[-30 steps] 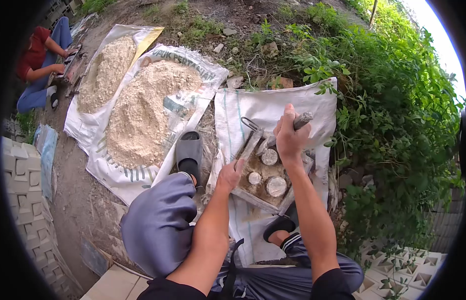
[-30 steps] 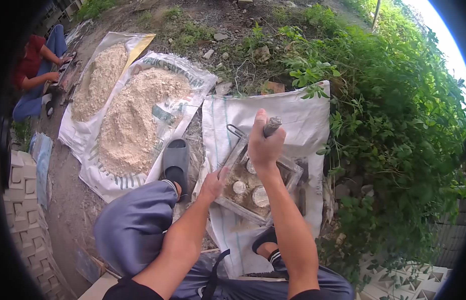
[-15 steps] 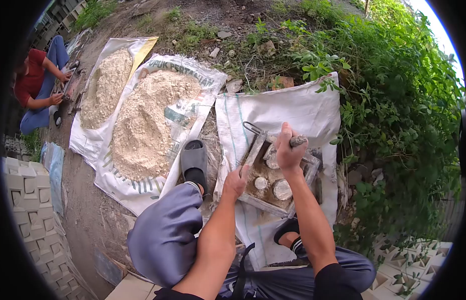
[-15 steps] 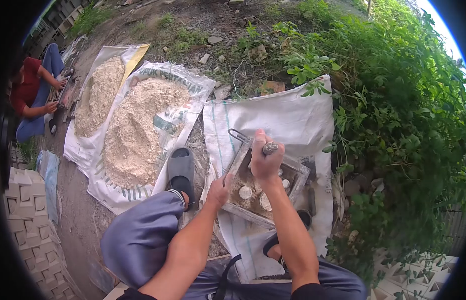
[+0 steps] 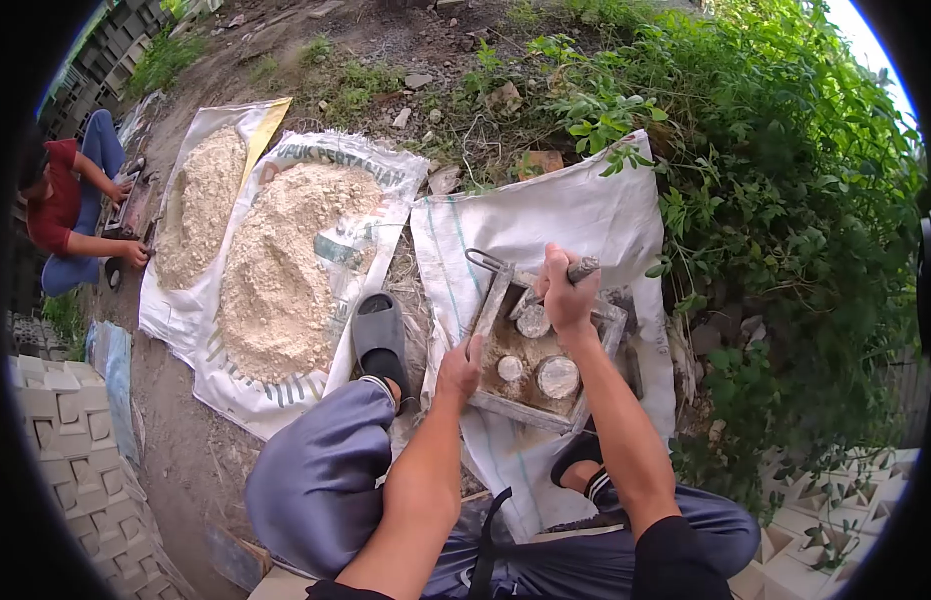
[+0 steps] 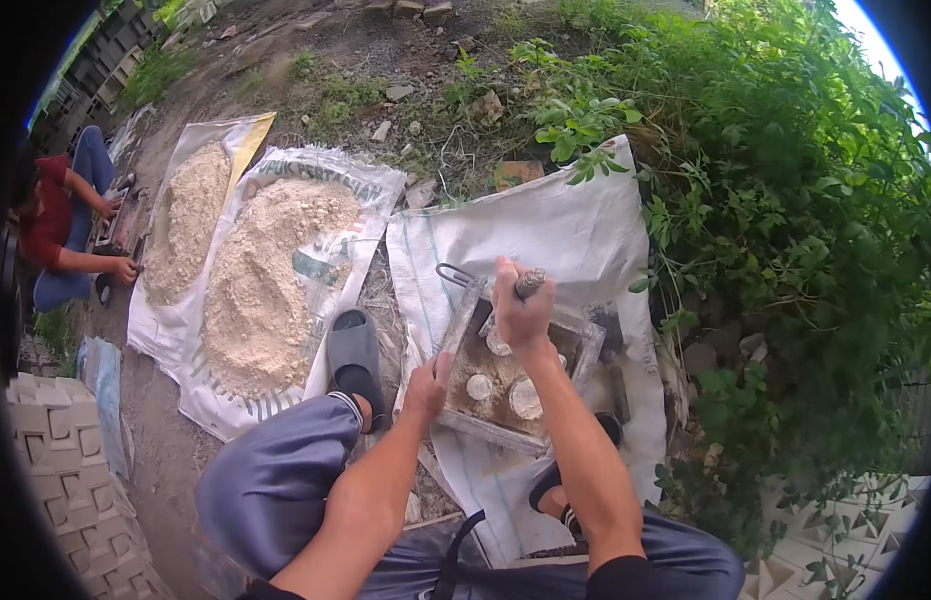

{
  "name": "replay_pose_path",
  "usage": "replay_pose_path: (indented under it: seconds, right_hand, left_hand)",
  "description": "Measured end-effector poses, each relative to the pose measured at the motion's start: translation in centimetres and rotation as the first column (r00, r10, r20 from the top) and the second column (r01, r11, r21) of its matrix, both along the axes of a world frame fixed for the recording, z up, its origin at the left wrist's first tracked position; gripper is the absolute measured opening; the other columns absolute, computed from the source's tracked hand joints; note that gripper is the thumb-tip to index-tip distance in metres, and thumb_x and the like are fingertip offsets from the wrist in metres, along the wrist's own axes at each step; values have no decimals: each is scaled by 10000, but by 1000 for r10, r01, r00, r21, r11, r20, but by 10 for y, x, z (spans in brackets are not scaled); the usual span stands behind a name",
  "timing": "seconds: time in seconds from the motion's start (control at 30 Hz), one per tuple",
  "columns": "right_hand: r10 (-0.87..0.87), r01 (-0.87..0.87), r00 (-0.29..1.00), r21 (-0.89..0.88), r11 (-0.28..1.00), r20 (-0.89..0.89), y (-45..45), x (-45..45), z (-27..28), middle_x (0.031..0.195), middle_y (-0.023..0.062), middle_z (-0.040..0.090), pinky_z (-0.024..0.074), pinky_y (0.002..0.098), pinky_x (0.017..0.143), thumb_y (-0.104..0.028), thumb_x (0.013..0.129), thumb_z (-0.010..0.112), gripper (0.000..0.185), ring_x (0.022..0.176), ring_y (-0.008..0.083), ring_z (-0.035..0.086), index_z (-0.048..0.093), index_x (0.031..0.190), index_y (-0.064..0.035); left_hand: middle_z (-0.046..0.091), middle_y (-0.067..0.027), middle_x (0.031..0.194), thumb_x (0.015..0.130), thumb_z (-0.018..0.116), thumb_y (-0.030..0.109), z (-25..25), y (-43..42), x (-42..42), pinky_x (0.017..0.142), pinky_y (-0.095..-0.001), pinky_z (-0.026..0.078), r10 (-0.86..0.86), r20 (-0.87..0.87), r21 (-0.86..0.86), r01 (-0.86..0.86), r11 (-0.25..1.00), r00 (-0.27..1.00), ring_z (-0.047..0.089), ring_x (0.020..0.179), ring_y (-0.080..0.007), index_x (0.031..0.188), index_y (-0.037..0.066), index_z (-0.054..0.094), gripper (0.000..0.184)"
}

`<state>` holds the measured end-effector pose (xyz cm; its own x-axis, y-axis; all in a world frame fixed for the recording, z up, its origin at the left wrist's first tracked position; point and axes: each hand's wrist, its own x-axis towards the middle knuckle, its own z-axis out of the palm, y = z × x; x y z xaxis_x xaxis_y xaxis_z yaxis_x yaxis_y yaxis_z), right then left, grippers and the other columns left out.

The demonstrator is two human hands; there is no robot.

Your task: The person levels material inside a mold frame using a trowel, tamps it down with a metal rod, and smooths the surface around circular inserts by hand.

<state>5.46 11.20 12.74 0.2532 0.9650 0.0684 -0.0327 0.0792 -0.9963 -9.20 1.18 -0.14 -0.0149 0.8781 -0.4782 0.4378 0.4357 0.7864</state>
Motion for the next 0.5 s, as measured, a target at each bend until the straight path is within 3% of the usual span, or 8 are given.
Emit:
replay_pose_path:
  seconds: [0.03,0.07,0.13,0.2,0.27,0.33,0.4,0.5]
  right_hand:
    - [-31,31,990,-1,1000,-134,0,1,10,440,-26,337,291,265,376,-136,929,466,411,370,71,303,351,536,-98]
    - [-33,35,990,9,999,-137,-1,2,12,440,-26,337,291,265,376,-136,929,466,411,370,71,303,351,536,-98]
    - [-89,134,974,214,968,-207,-13,1,10,466,-39,409,276,244,386,-151,928,493,388,409,37,359,464,553,-54]
    - [-76,94,989,155,983,-123,-11,1,-10,464,-40,406,276,243,387,-149,927,493,390,406,37,356,462,550,-53]
    - [82,-82,996,21,996,-44,2,3,-4,461,-35,410,274,241,385,-128,919,487,380,405,39,355,465,549,-44]
    - [42,-37,990,45,998,-136,-1,0,10,465,-35,414,276,243,386,-121,908,492,365,406,43,359,466,554,-35]
    - [-102,132,968,118,984,-231,-14,-6,6,465,-15,364,306,270,387,-144,917,474,413,389,85,321,367,523,-77]
    - [26,-16,993,80,997,-119,-7,-6,-5,470,-30,379,288,254,386,-125,909,481,378,401,61,339,410,543,-62]
  left_hand:
    - [603,-297,919,933,362,484,2,-2,0,817,-479,423,-1,-7,5,1,1000,1000,551,940,-464,1033,43,618,520]
    - [601,-300,928,935,360,479,2,-1,-1,824,-478,422,3,-17,16,-3,1000,1000,548,946,-464,1042,42,617,519]
    - [600,-301,931,938,357,473,-3,0,-4,824,-482,420,27,-36,43,-26,999,999,548,947,-466,1058,44,616,515]
    - [604,-298,938,934,362,480,-4,-3,-3,833,-473,424,10,-41,27,-9,1000,999,550,964,-460,1080,47,616,522]
    - [607,-297,955,930,366,485,0,0,0,847,-460,427,-41,-31,-6,41,999,999,551,986,-452,1102,46,612,532]
    - [609,-297,960,929,363,491,-7,-3,-1,852,-447,430,2,11,62,-2,998,1000,556,992,-446,1106,32,609,550]
    - [626,-270,907,939,358,478,-13,-1,-4,820,-393,435,29,-1,44,-29,999,1000,599,920,-394,1098,-11,599,568]
    - [609,-299,982,927,354,497,-2,-3,-2,865,-433,433,-2,24,2,2,1000,1000,558,1011,-438,1117,24,606,569]
